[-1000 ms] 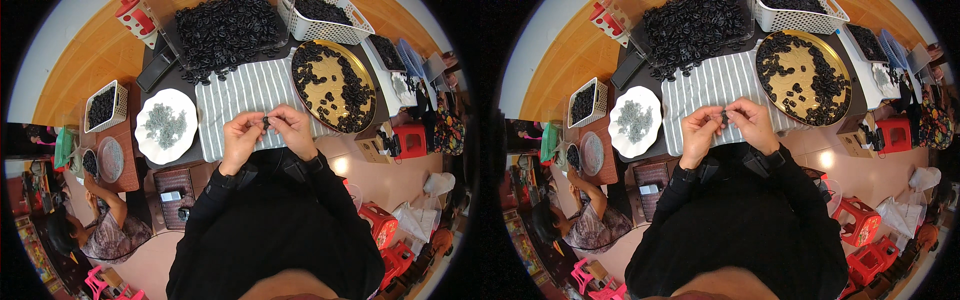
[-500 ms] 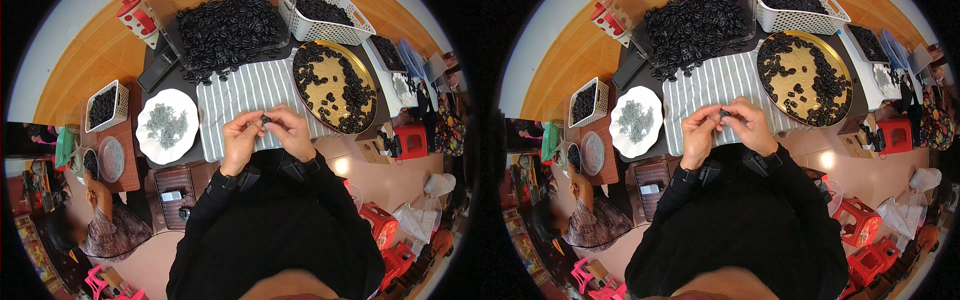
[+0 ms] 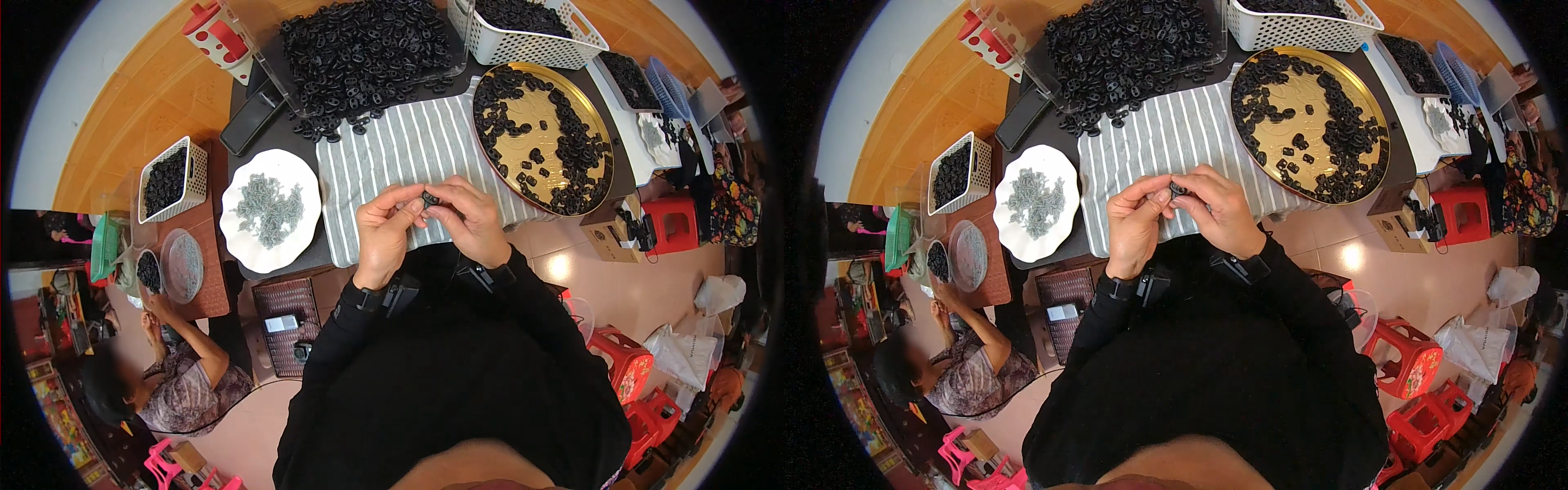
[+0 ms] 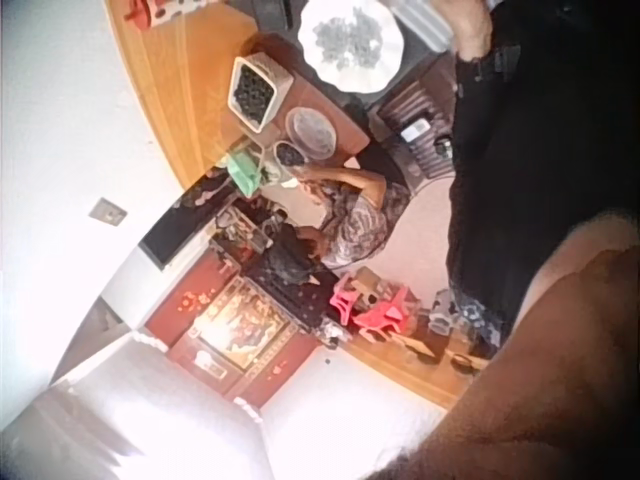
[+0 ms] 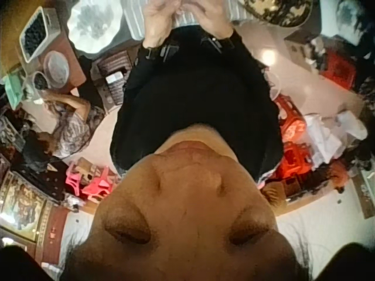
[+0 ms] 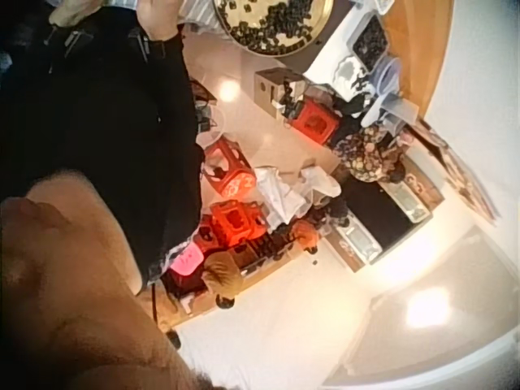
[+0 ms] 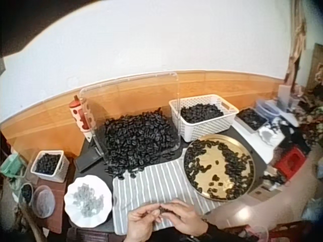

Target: The person repeatedly picks small black plastic components from a tray and inserts metal pins into them by hand. They place the assembled units onto a striped cloth on the table.

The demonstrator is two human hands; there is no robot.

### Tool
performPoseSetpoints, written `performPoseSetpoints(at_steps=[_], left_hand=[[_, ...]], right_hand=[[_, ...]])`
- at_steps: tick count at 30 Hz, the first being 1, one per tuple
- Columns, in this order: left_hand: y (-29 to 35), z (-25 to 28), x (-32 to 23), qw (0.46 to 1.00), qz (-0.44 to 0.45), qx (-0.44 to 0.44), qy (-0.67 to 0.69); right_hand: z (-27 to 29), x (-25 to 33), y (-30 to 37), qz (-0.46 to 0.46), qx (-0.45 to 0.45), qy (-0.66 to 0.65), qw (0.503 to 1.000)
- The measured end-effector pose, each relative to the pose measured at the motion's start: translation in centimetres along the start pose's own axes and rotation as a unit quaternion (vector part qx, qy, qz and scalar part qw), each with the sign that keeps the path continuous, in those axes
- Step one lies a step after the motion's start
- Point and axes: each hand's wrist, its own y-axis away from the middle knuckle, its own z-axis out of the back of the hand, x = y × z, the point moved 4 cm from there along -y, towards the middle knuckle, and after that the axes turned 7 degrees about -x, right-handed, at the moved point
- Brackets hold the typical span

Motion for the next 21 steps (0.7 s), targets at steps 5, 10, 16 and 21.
performPoseSetpoints(at_steps=[5,10,16,21], left_hand=[[0.3,-0.1,0.2,1.000,-0.004,-0.024,0.007],[0.8,-0.5,0.5,0.998,-0.022,-0.051,0.038],[1.1,-0.4,0.8,0.996,-0.031,-0.056,0.057],[0.6,-0.9,0.5,0.998,-0.003,-0.022,0.064]], right_hand=[[-0.2,-0.3,0.3,-0.037,-0.024,-0.046,0.998],[-0.8,-0.3,0.8,-0.049,-0.059,-0.076,0.994],[-1.3,0.4,0.9,-0.029,-0.070,-0.052,0.996],[-0.8,-0.8,0.6,-0.107,-0.060,-0.145,0.982]])
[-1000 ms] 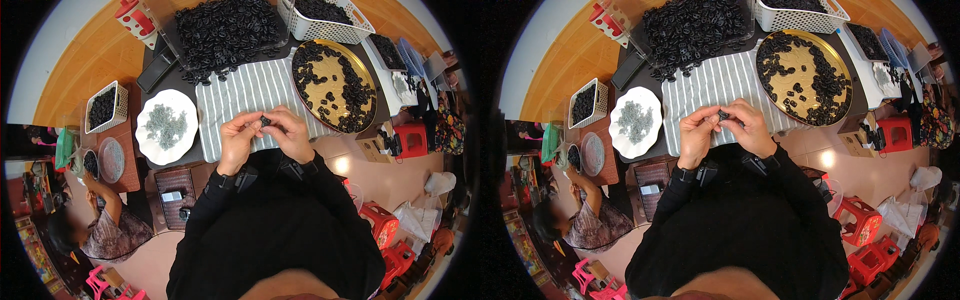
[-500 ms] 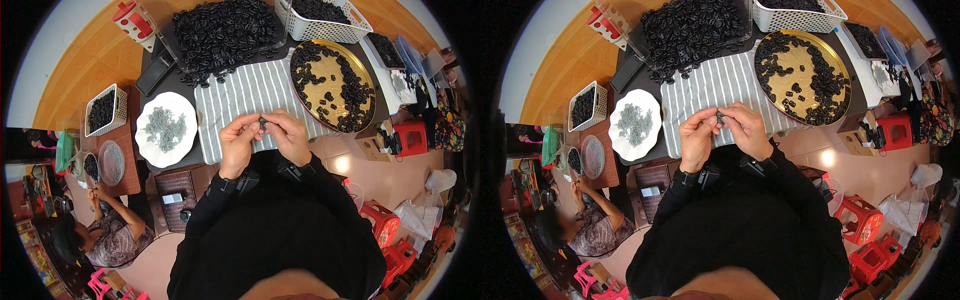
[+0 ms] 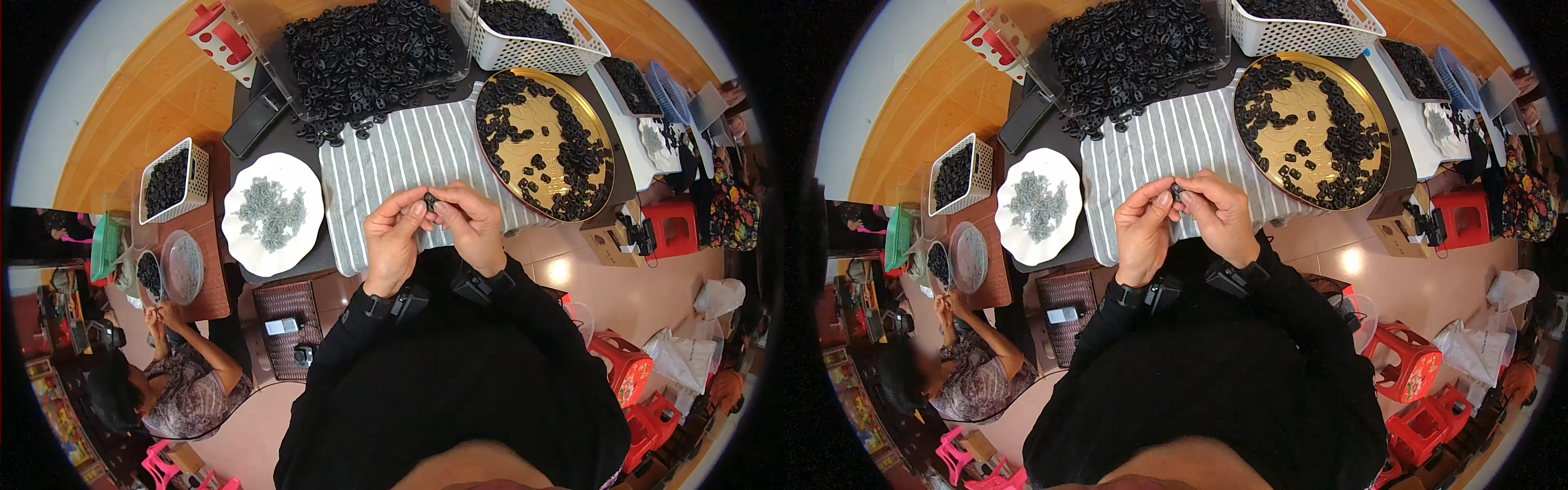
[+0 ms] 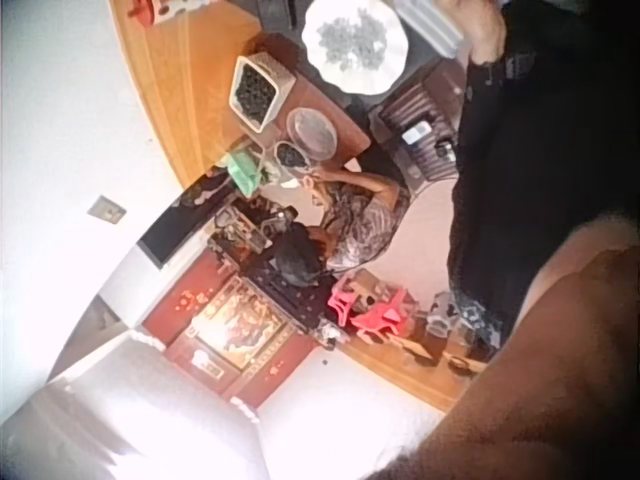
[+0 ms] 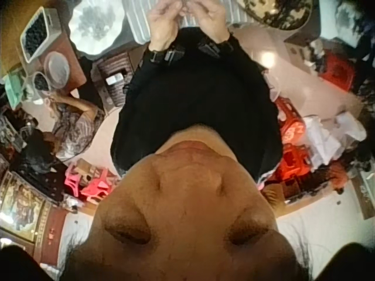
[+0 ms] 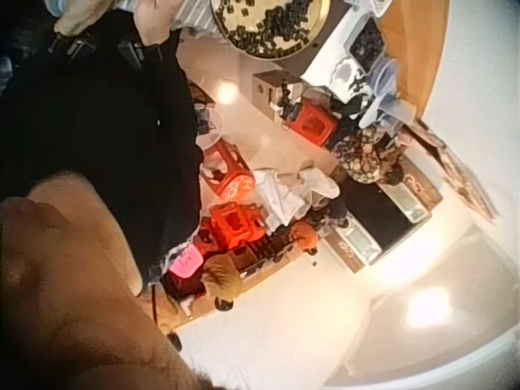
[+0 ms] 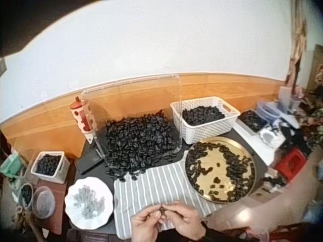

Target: The person repeatedly picks small black plastic components from a tray and inserts metal pins into them by hand. They place the assembled units onto a striped cloth on the table.

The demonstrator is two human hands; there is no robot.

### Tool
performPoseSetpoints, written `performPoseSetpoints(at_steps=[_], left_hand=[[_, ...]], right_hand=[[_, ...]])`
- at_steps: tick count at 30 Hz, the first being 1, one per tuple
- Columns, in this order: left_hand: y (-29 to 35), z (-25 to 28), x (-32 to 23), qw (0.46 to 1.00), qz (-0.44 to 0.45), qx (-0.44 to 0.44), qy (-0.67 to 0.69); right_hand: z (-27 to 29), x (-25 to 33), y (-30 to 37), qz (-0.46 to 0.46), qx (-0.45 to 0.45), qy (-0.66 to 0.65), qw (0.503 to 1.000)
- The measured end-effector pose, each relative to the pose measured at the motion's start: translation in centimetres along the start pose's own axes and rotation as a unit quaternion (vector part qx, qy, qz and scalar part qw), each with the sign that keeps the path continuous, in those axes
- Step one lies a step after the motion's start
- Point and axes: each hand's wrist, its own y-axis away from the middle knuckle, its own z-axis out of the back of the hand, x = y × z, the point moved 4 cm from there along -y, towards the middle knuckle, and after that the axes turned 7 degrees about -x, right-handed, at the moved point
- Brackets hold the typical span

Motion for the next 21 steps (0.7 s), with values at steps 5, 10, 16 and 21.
performPoseSetpoints(at_steps=[5,10,16,21], left_hand=[[0.0,0.0,-1.4,0.985,-0.039,0.062,-0.156],[0.0,-0.6,-2.5,0.954,-0.077,0.099,-0.273],[0.2,-0.3,-2.0,0.981,-0.037,0.071,-0.178],[0.2,0.0,-1.1,0.992,-0.002,0.026,-0.123]], right_hand=[[1.2,-0.3,-0.4,-0.104,0.051,-0.061,0.991],[1.7,0.1,-0.4,-0.195,0.056,-0.073,0.977],[1.3,1.3,-0.2,-0.016,0.080,0.031,0.996],[1.2,2.1,-0.3,0.062,0.045,0.101,0.992]])
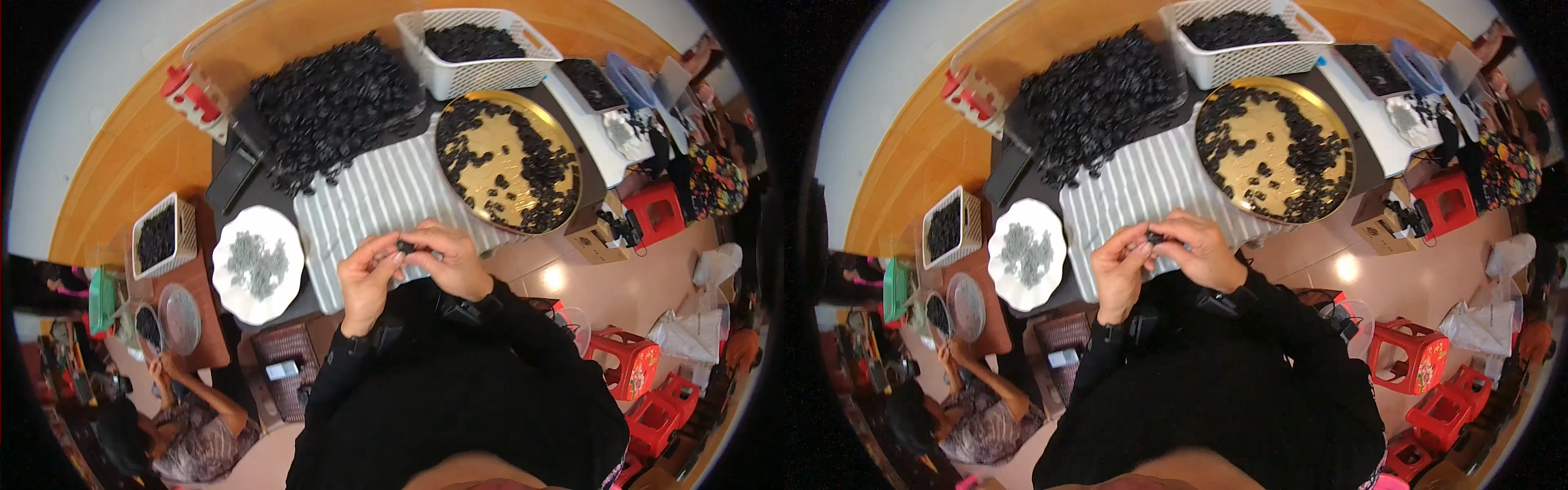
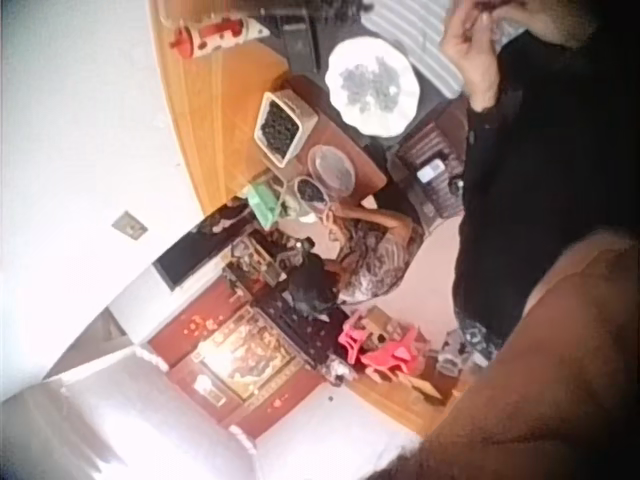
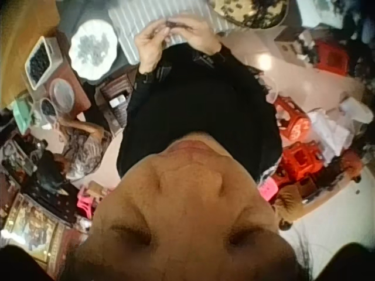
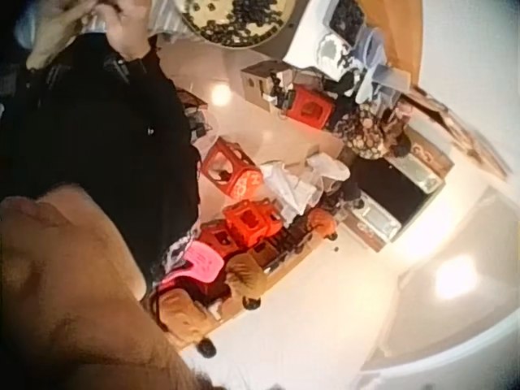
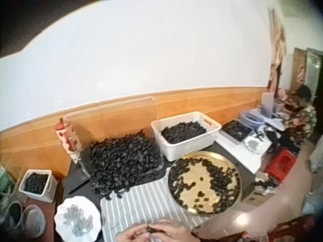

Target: The person repeatedly picks small black plastic components from a tray and inserts metal pins into them by hand. They place the assembled units onto a striped cloth on the table.

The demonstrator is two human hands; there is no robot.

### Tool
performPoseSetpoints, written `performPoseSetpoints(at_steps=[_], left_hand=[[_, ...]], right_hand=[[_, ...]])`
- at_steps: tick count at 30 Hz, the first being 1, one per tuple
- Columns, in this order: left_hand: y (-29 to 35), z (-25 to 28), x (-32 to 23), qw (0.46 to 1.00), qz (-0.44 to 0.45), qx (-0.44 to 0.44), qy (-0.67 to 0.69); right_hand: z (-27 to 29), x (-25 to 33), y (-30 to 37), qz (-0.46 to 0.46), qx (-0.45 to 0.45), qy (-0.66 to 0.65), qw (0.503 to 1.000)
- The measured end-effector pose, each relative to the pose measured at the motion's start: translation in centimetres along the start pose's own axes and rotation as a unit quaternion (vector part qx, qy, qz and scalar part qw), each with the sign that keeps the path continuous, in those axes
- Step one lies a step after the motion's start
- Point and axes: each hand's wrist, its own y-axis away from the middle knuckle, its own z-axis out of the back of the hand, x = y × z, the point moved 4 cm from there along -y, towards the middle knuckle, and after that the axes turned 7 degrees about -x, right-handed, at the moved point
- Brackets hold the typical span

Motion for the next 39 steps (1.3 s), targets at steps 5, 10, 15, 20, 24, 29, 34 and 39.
performPoseSetpoints(at_steps=[5,10,15,20,24,29,34,39], left_hand=[[0.4,-0.2,-0.1,0.999,-0.043,0.002,-0.009],[0.2,-0.1,0.8,0.997,-0.076,0.005,-0.010],[0.5,0.2,0.7,0.997,-0.081,-0.004,0.002],[0.6,0.2,0.5,0.997,-0.076,-0.004,0.005],[0.5,0.4,0.8,0.998,-0.067,0.004,0.014],[0.2,0.1,0.9,0.998,-0.055,0.024,0.028],[-0.4,0.3,0.7,0.998,-0.033,0.041,0.024],[-0.4,0.6,1.1,0.999,-0.034,0.034,0.018]], right_hand=[[-0.2,-0.7,0.3,-0.035,0.011,-0.075,0.996],[-0.5,-1.2,0.9,-0.037,-0.008,-0.103,0.994],[-1.2,-1.0,0.9,-0.024,-0.019,-0.118,0.993],[-1.6,-0.7,1.0,-0.031,-0.036,-0.154,0.987],[-1.7,-1.0,1.2,-0.025,-0.032,-0.112,0.993],[-1.1,-1.2,0.8,-0.137,0.011,-0.202,0.970],[5.6,-0.1,-3.2,-0.347,0.065,-0.175,0.919],[12.9,4.7,-16.9,-0.181,-0.158,-0.178,0.954]])
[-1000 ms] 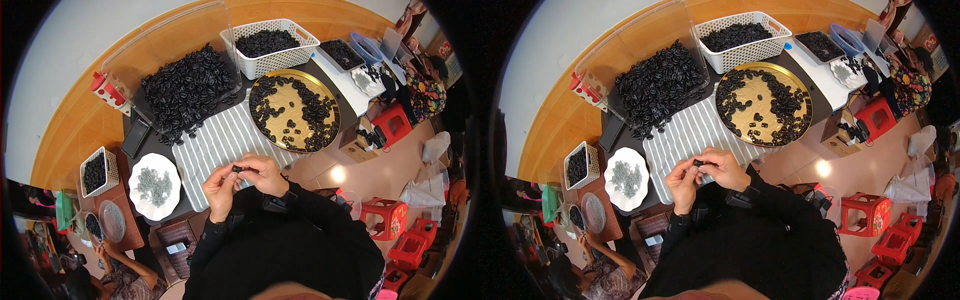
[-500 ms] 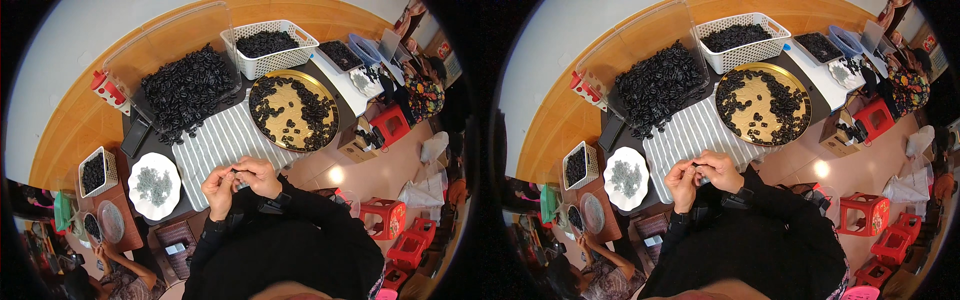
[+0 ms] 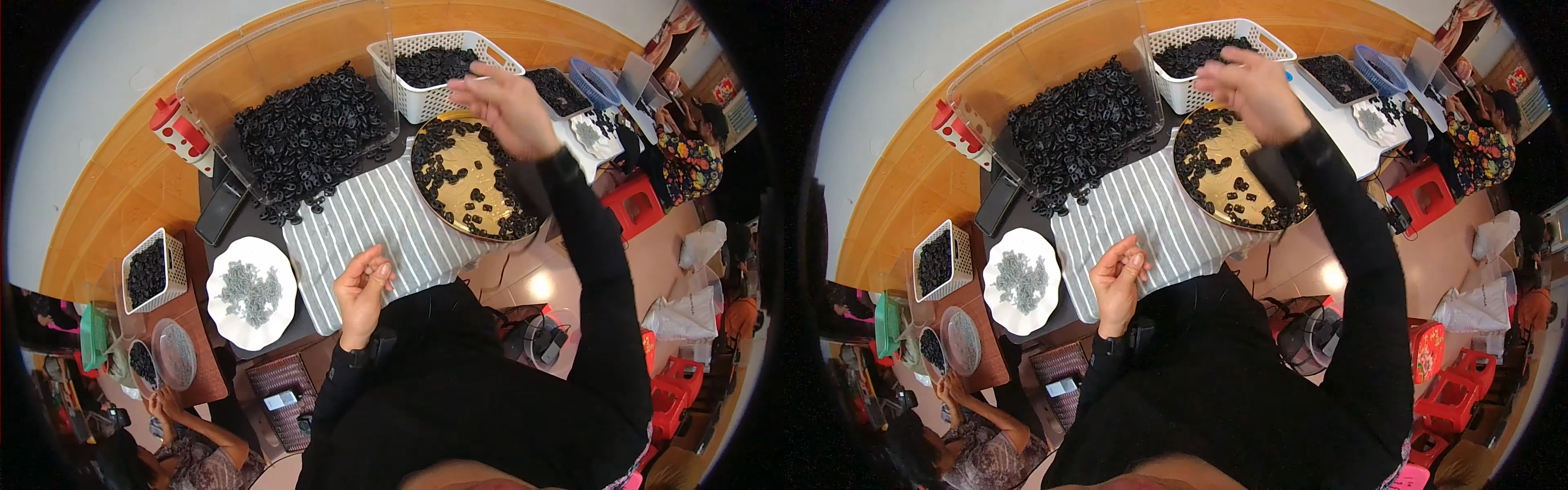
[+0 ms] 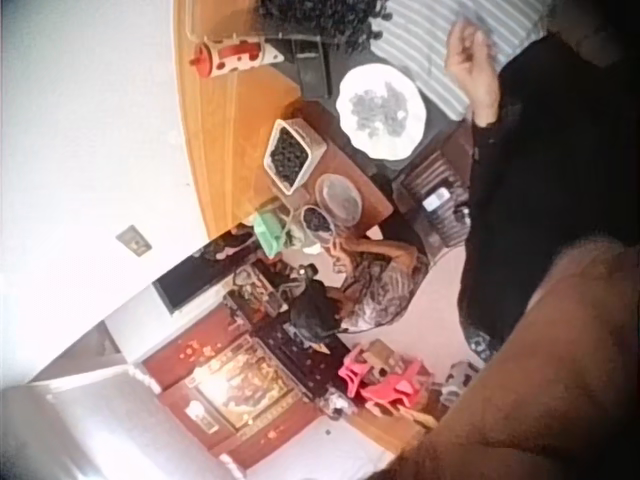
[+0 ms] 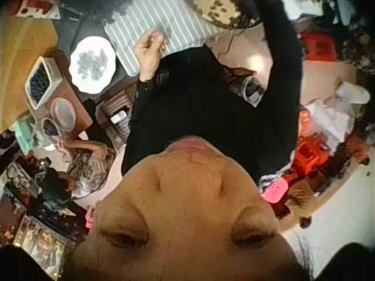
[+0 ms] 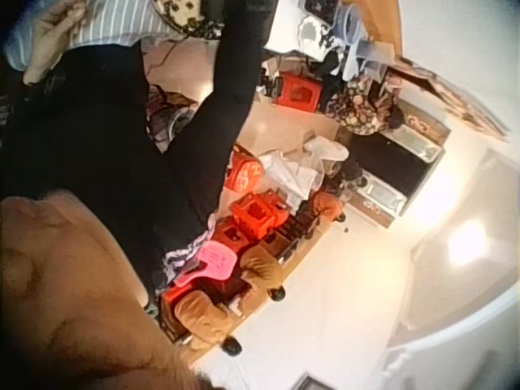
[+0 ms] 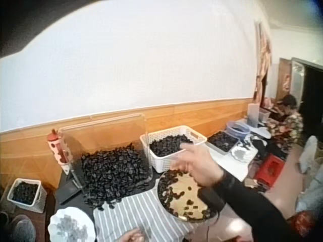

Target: The person repeatedly picks small black plastic components from a tray and inserts metal pins into them by hand. They place the assembled units onto a striped cloth on the table.

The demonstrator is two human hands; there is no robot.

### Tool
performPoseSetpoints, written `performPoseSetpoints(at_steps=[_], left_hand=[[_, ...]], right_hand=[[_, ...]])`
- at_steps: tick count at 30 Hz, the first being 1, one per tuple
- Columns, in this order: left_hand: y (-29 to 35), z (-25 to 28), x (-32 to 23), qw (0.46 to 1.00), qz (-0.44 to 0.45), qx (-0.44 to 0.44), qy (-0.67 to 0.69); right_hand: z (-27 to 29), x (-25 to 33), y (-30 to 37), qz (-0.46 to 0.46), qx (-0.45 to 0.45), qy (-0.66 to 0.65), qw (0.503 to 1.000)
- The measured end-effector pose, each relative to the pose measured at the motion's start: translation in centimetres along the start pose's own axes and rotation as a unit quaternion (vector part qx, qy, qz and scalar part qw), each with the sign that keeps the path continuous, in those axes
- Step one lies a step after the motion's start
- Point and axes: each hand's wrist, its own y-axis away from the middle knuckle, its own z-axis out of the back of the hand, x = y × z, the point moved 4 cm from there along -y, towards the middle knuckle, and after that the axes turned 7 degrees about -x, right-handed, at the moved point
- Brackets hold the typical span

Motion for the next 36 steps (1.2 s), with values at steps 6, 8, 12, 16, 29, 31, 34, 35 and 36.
performPoseSetpoints(at_steps=[6,8,12,16,29,31,34,35,36], left_hand=[[0.2,-0.2,0.1,1.000,-0.009,0.004,-0.026],[0.2,-0.5,0.0,0.999,-0.018,0.022,-0.039],[0.2,-0.7,-0.4,0.997,-0.017,0.027,-0.068],[0.2,-1.0,-0.5,0.995,-0.016,0.034,-0.091],[0.2,-1.0,-0.4,0.996,-0.018,0.014,-0.088],[0.1,-0.7,-0.3,0.998,-0.010,0.000,-0.070],[0.3,0.3,-0.7,0.998,0.004,-0.057,-0.026],[0.5,0.5,-1.3,0.995,-0.010,-0.099,-0.031],[0.6,0.9,-1.9,0.992,-0.028,-0.116,-0.046]], right_hand=[[5.1,-5.4,-2.4,-0.096,0.081,0.312,0.942],[5.6,-7.0,-2.5,-0.041,0.179,0.507,0.842],[4.9,-10.0,-2.0,0.078,0.239,0.631,0.734],[2.6,-12.4,-1.8,0.132,0.309,0.587,0.736],[5.8,-8.2,2.2,0.071,0.292,0.560,0.772],[5.9,-8.6,2.8,0.049,0.288,0.535,0.792],[4.7,-8.9,4.3,0.026,0.286,0.465,0.837],[4.0,-8.9,5.3,0.019,0.288,0.435,0.853],[2.5,-8.4,6.6,0.081,0.299,0.402,0.862]])
